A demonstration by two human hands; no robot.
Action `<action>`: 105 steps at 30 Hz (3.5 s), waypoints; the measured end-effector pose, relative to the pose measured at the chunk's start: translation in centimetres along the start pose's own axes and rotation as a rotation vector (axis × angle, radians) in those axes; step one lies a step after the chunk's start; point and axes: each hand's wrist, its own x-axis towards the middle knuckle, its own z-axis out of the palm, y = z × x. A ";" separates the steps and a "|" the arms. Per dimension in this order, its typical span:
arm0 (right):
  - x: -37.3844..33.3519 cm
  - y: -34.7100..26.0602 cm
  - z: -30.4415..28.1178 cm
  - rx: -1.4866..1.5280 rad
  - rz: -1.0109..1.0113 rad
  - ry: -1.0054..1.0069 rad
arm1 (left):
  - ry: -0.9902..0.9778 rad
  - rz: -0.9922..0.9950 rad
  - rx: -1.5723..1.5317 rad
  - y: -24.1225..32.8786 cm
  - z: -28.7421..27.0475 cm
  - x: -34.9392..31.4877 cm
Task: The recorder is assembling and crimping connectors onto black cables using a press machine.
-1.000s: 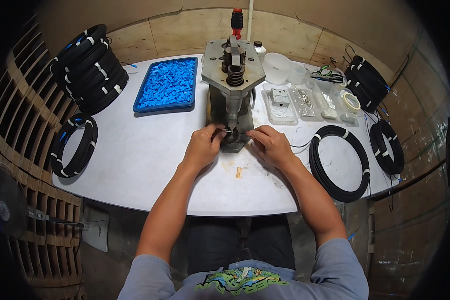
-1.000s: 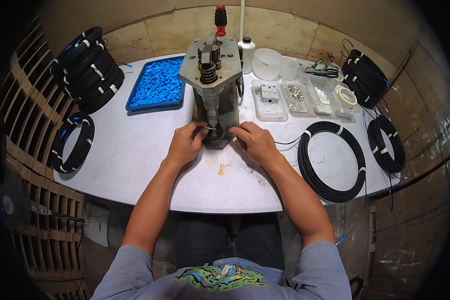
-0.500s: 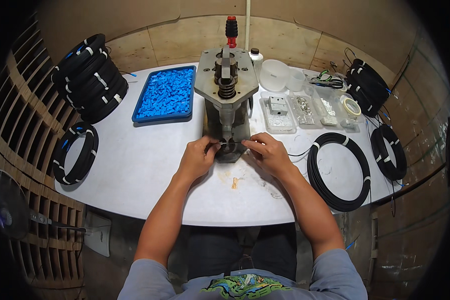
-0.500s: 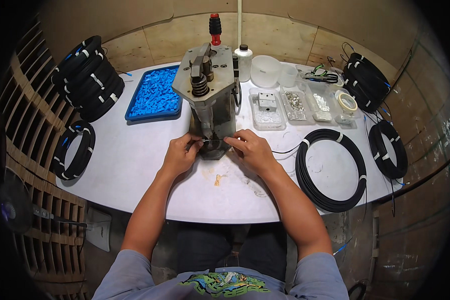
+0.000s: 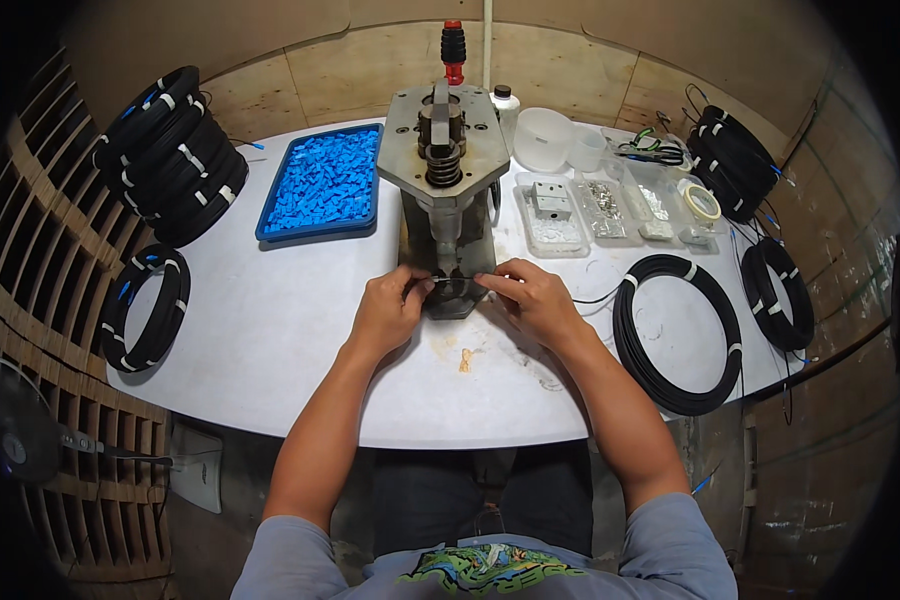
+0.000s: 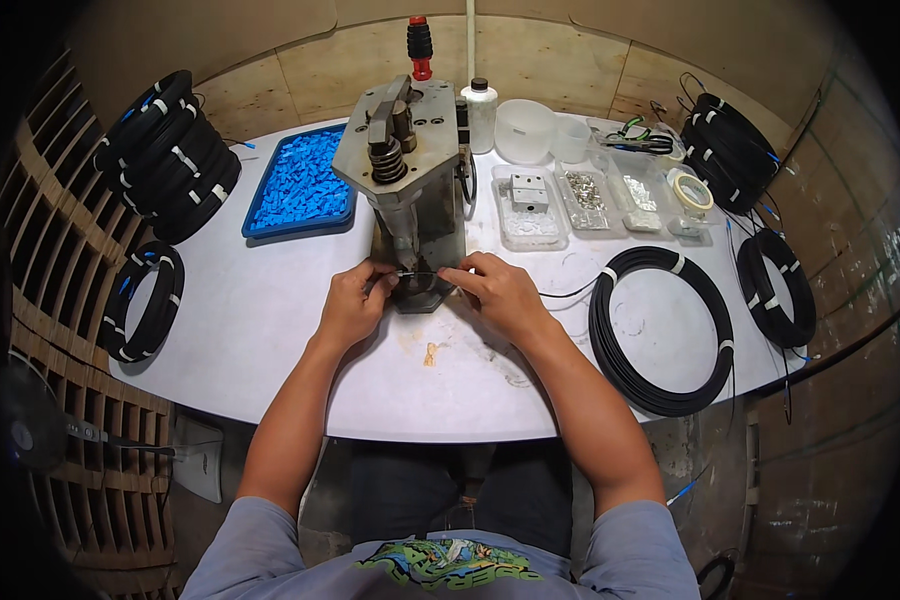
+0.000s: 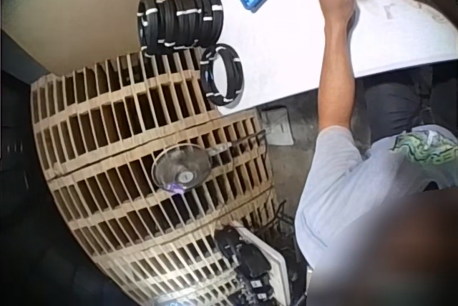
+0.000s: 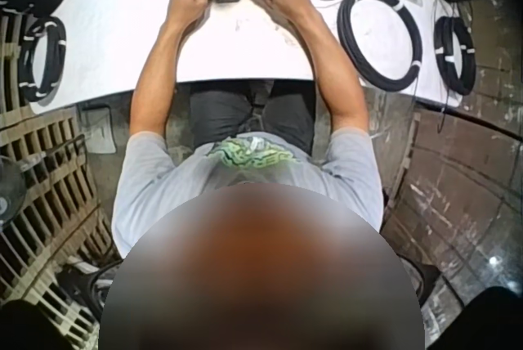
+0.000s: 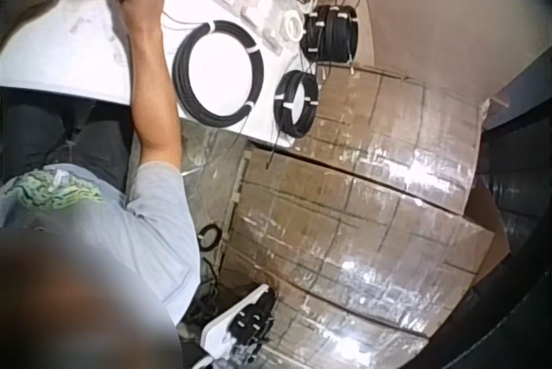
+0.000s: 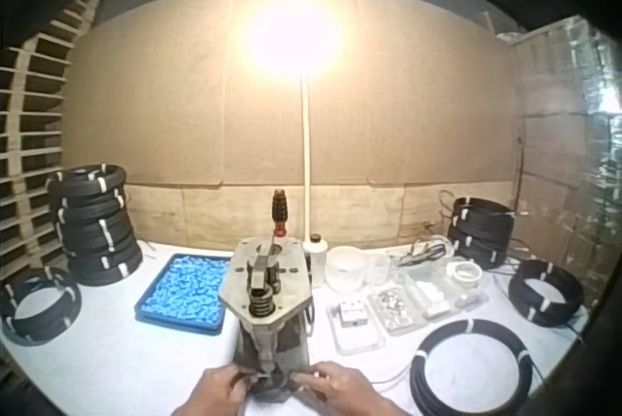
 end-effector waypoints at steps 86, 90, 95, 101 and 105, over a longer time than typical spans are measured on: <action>0.3 -0.8 0.3 -0.042 0.026 -0.004 | -0.006 -0.033 -0.016 0.4 0.0 -0.1; 0.4 -1.0 0.2 -0.041 0.027 -0.008 | 0.011 0.004 0.029 0.2 0.1 -0.1; 0.5 -1.0 0.2 -0.030 0.023 -0.007 | 0.017 -0.002 0.007 -0.3 0.3 -0.1; 0.5 -1.0 0.0 -0.032 0.029 -0.021 | 0.032 0.037 0.029 -0.1 0.3 0.0; 0.5 -1.0 0.2 -0.020 0.028 -0.015 | 0.022 0.008 0.015 -0.2 0.2 -0.1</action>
